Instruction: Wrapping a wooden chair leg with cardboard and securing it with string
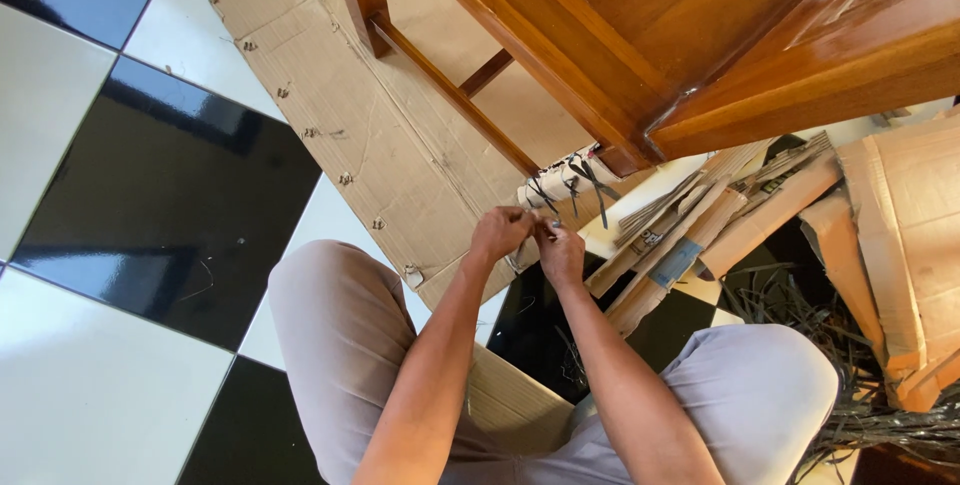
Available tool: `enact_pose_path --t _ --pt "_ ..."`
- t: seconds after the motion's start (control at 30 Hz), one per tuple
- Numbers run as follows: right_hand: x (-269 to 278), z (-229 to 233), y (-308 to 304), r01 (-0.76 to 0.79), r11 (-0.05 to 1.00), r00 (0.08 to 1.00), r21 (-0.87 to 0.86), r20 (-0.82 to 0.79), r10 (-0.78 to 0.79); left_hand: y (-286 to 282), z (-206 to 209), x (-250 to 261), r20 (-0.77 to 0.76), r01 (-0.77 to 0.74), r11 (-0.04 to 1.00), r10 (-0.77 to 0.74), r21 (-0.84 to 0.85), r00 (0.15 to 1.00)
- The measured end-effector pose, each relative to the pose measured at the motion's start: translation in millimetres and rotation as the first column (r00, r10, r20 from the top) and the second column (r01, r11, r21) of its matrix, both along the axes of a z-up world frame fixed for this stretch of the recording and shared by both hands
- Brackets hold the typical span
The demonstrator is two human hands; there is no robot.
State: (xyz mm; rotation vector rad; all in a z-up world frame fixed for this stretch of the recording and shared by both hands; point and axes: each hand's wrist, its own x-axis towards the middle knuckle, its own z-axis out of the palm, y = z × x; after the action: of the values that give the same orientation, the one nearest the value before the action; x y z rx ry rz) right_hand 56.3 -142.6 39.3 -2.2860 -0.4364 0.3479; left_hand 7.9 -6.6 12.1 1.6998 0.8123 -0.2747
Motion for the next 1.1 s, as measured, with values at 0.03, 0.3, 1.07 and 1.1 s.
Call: enact_pose_path --t 0.03,0.3,1.07,1.1 --pt "-1.7 5.1 1.8 -0.014 1.000 1.000 0.019 0.028 0.013 0.5 -7.4 3.5 -0.004 -0.053 0.999 0.053 0.008 0.999" --pt "-4.2 7.0 1.7 -0.050 0.999 0.997 0.011 0.062 0.049 -7.9 -49.8 9.1 0.029 -0.150 0.989 0.150 -0.020 0.988" --pt "5.4 -30.2 3.3 0.165 0.983 0.951 -0.077 -0.251 -0.179 -21.6 -81.6 18.6 0.026 -0.335 0.940 0.337 -0.065 0.941" --pt "6.5 -26.6 3.7 0.164 0.983 0.951 -0.076 -0.252 -0.178 -23.4 -77.5 18.5 0.025 -0.336 0.940 0.338 -0.064 0.941"
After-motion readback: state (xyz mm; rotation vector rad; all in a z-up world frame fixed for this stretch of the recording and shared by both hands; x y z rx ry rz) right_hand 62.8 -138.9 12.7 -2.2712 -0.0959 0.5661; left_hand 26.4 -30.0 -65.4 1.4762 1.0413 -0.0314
